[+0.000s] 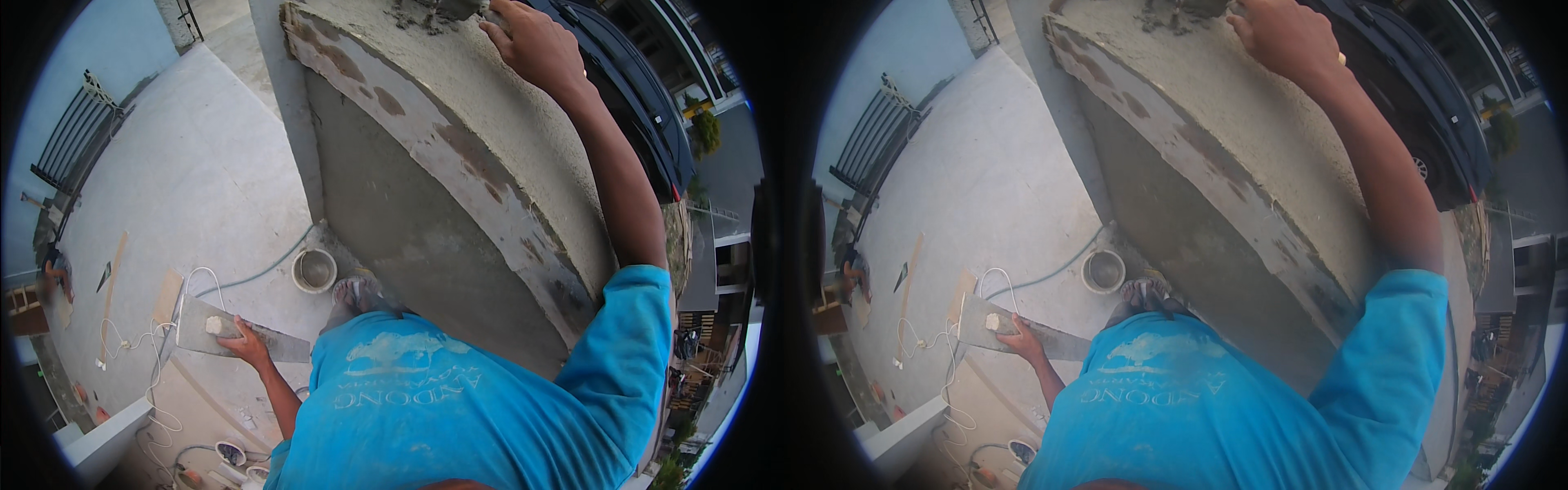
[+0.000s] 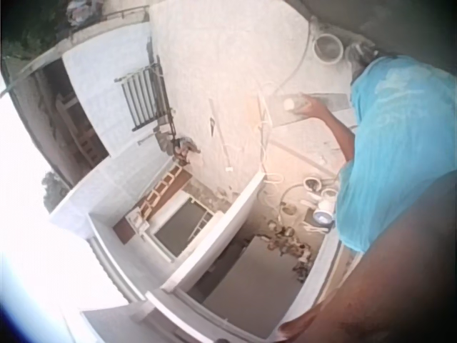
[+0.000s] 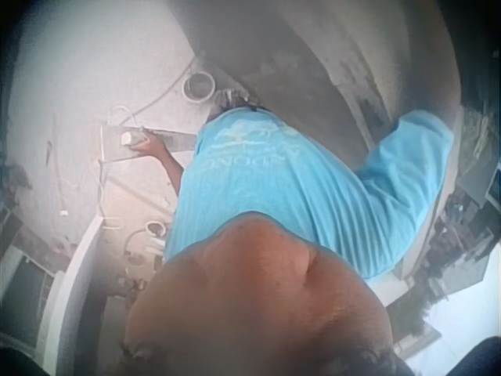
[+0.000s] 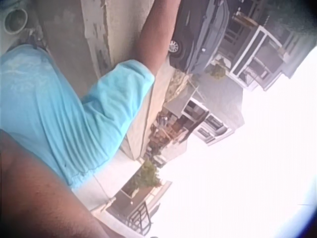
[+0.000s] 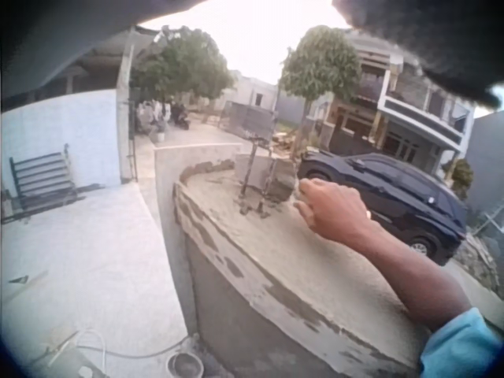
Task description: The person applies and smooths plaster onto a curved exterior wall using a trowel and a larger float. They repeatedly scoop plaster from a bucket, spread it along the wall surface, and level it with the tools.
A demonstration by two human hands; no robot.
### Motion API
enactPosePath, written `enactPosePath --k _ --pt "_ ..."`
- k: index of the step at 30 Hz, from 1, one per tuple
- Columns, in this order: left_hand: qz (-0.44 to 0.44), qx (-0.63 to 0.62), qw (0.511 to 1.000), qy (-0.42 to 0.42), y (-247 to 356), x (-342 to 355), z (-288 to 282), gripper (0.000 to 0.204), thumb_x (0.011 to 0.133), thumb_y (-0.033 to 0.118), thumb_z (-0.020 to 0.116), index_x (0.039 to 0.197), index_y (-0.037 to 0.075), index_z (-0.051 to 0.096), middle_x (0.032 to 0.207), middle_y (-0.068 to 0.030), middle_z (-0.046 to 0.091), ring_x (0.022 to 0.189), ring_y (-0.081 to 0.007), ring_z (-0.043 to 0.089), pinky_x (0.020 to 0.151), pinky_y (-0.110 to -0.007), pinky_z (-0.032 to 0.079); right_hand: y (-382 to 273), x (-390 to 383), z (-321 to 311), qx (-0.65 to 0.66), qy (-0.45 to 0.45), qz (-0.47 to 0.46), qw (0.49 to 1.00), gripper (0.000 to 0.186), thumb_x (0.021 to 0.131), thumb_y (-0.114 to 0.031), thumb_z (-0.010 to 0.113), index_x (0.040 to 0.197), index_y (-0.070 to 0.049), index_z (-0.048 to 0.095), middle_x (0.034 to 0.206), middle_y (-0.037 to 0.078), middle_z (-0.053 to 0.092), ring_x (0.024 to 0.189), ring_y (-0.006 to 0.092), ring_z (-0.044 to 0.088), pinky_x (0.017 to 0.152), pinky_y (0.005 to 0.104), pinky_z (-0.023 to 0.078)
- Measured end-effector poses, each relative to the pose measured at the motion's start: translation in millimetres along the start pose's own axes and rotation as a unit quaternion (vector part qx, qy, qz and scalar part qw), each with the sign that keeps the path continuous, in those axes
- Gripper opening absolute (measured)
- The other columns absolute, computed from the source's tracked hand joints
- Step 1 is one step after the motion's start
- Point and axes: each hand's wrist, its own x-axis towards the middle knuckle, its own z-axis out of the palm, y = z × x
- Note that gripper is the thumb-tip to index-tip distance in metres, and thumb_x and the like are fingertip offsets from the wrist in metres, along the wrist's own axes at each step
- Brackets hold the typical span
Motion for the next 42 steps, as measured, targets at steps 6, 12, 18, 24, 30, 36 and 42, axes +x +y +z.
enactPosePath --k 6,12,18,24,30,36,42 --pt "0.015 -0.019 1.0 -0.007 -1.1 4.7 4.0 0.055 0.096 0.033 0.068 0.12 -0.005 0.037 0.085 -0.0145 0.063 0.075 -0.0241 0.063 0.072 -0.038 0.053 5.4 2.9 -5.1 0.005 -0.007 0.001 1.0 0.026 0.092 -0.03 0.061 0.099 -0.005 0.059 0.097 0.02 0.067 0.093 0.0412 0.065 0.074 0.0524 0.052" --pt "0.004 -0.008 1.0 -0.014 -1.9 6.8 4.0 0.055 0.096 0.034 0.068 0.121 -0.005 0.036 0.085 -0.0143 0.063 0.075 -0.0239 0.063 0.072 -0.038 0.053 1.7 11.6 2.3 -0.003 0.019 -0.002 1.0 0.026 0.092 -0.029 0.061 0.1 -0.004 0.059 0.096 0.02 0.067 0.092 0.0409 0.065 0.074 0.052 0.051" --pt "-0.004 -0.002 1.0 -0.01 -1.4 3.5 0.9 0.054 0.097 0.033 0.066 0.121 -0.005 0.036 0.086 -0.0152 0.063 0.075 -0.0246 0.063 0.072 -0.038 0.053 -1.7 -5.5 -11.7 0.038 0.013 -0.03 0.999 0.027 0.092 -0.03 0.061 0.1 -0.004 0.06 0.094 0.021 0.066 0.091 0.0413 0.065 0.074 0.0521 0.051" --pt "0.009 -0.002 1.0 -0.016 -0.8 4.9 0.2 0.054 0.097 0.032 0.066 0.121 -0.006 0.036 0.087 -0.0161 0.063 0.074 -0.0248 0.062 0.072 -0.038 0.053 -1.5 13.1 -4.1 0.005 0.004 0.0 1.0 0.028 0.091 -0.031 0.062 0.101 -0.005 0.061 0.092 0.021 0.067 0.091 0.042 0.065 0.073 0.0522 0.051" --pt "0.011 -0.019 1.0 -0.004 -6.8 4.8 0.2 0.054 0.097 0.031 0.066 0.122 -0.006 0.036 0.085 -0.0149 0.062 0.074 -0.0241 0.061 0.071 -0.038 0.053 5.0 -3.1 -8.1 0.044 -0.004 0.0 0.999 0.027 0.091 -0.031 0.062 0.1 -0.005 0.062 0.093 0.021 0.068 0.091 0.0417 0.065 0.073 0.0516 0.051" --pt "0.01 -0.015 1.0 -0.013 -7.4 10.1 0.2 0.055 0.097 0.031 0.067 0.124 -0.006 0.036 0.086 -0.0148 0.062 0.074 -0.0239 0.062 0.071 -0.038 0.053 6.2 -0.4 -11.1 0.01 -0.012 0.029 0.999 0.03 0.092 -0.033 0.063 0.105 -0.006 0.063 0.096 0.021 0.068 0.093 0.0404 0.066 0.075 0.0503 0.052" --pt "0.02 -0.027 0.999 -0.008 -1.5 9.0 0.7 0.057 0.096 0.032 0.067 0.124 -0.006 0.036 0.086 -0.0153 0.063 0.074 -0.0244 0.062 0.072 -0.038 0.053 4.5 -17.3 -16.6 0.053 -0.001 0.009 0.999 0.032 0.092 -0.033 0.063 0.107 -0.006 0.064 0.096 0.021 0.069 0.094 0.0404 0.066 0.076 0.0493 0.052"
